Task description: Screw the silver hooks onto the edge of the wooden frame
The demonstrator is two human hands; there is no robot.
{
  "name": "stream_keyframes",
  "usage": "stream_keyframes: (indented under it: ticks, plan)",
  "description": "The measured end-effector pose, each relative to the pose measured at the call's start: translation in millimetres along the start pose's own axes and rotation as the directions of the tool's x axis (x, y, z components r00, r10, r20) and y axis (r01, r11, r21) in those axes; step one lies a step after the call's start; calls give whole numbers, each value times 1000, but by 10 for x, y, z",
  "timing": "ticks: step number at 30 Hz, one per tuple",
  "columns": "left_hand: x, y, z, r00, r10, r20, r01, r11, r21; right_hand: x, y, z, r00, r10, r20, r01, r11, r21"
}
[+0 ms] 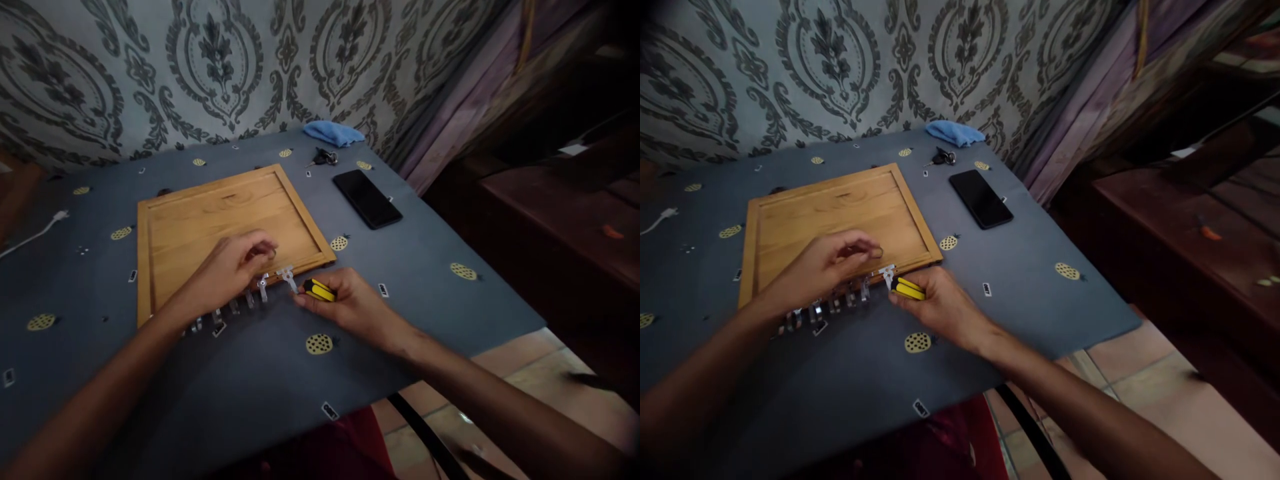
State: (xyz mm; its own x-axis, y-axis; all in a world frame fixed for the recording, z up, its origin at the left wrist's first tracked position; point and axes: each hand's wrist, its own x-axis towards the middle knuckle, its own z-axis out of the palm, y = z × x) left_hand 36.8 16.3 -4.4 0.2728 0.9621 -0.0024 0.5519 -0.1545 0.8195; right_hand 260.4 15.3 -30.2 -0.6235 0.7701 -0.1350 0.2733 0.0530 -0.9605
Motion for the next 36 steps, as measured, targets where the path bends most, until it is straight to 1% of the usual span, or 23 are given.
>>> stream_keyframes:
  ticks: [3,5,8,11,16,22,29,32,36]
  plan:
    - [-144,-69,18,999,17,-36,-16,999,36,63,42,-27,993,75,90,-87,987,138]
    - [-238,-106,57,1000,7,-28,-5,999,51,99,60,-39,986,115,124,-136,974,180]
    - [-331,-136,135,1000,-15,-17,16,996,87,134,70,-40,978,145,151,-177,958,226]
    - [-352,-130,194,999,-15,-31,19,990,142,154,70,-32,973,155,169,-194,950,245]
    - [-313,-85,241,998,-26,-56,38,970,239,186,69,-21,960,203,193,-248,937,246]
    - [-295,-43,284,998,7,-61,13,946,324,219,52,-13,966,187,178,-226,945,236]
    - [-274,-21,303,998,-33,-47,47,932,359,241,59,-35,965,174,198,-217,950,223]
    - [-272,-10,286,999,-35,-35,45,935,352,243,77,-41,968,165,189,-205,954,217]
    - [-300,3,204,999,-26,-27,34,940,339,231,118,-52,972,165,165,-198,959,203]
